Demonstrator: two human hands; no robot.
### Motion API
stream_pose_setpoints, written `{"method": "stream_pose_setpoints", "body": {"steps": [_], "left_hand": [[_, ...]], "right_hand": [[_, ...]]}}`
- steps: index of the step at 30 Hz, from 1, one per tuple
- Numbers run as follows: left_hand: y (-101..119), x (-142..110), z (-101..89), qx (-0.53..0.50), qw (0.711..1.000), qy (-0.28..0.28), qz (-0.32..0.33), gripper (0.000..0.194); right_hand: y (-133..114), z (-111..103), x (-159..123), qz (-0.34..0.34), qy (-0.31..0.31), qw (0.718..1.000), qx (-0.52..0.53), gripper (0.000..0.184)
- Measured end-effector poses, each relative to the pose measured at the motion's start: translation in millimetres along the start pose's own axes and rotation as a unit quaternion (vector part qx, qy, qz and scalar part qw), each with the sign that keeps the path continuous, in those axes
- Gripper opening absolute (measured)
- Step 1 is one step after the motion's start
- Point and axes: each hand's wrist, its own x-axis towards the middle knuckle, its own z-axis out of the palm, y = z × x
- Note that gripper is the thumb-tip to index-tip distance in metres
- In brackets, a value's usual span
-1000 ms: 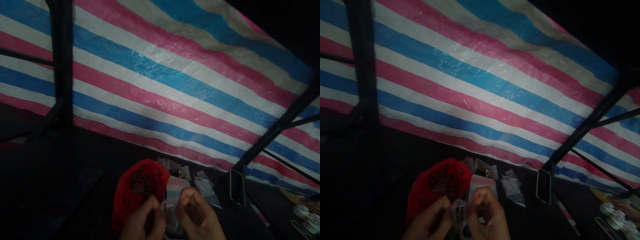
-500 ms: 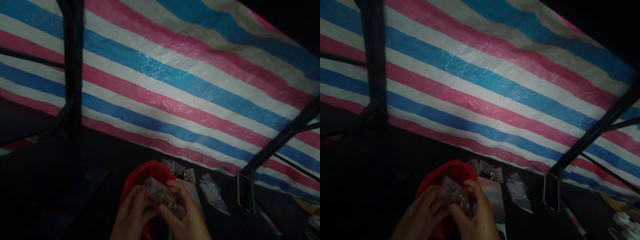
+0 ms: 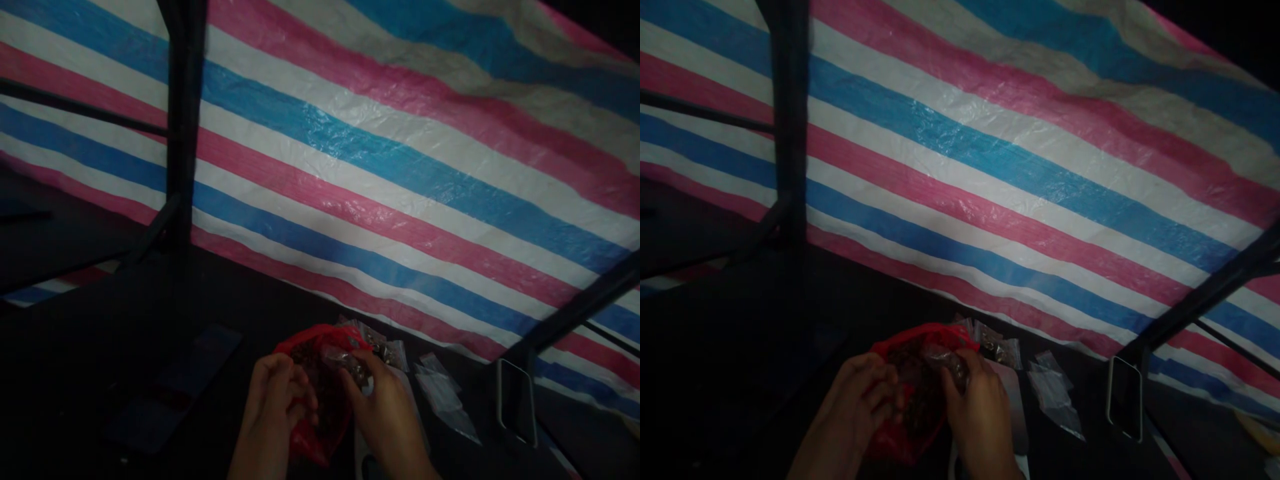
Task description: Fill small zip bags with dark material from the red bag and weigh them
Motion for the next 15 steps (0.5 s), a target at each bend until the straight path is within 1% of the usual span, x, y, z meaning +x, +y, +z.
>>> {"method": "stream_pose_setpoints", "body": {"steps": [2, 5, 8, 11, 13, 15], "left_hand": [[1.1, -0.5, 0.6, 0.001, 1.0, 0.005, 0.0, 0.037], [-1.2, -2.3, 1.3, 0.026, 0.999, 0.017, 0.02, 0.03], [-4.5, -6.0, 2.7, 0.079, 0.996, 0.021, 0.045, 0.029], [-6.1, -7.9, 1.1, 0.127, 0.99, -0.013, 0.061, 0.032], [-6.3, -6.6, -2.9, 0.148, 0.987, -0.043, 0.047, 0.033], [-5.7, -4.5, -7.9, 0.164, 0.984, -0.062, 0.027, 0.034]], "right_hand": [[0.0, -2.1, 1.4, 0.006, -0.012, 1.0, 0.004, 0.019], [2.3, -6.3, 1.4, 0.017, -0.027, 0.999, 0.022, 0.024], [6.3, -10.2, -1.2, 0.014, 0.0, 1.0, 0.006, 0.025], [9.7, -12.5, -3.0, -0.013, 0.027, 0.999, -0.034, 0.021], [11.9, -12.9, -2.7, -0.023, 0.035, 0.998, -0.052, 0.02], [14.9, -12.5, -1.6, -0.019, 0.037, 0.998, -0.049, 0.02]]}}
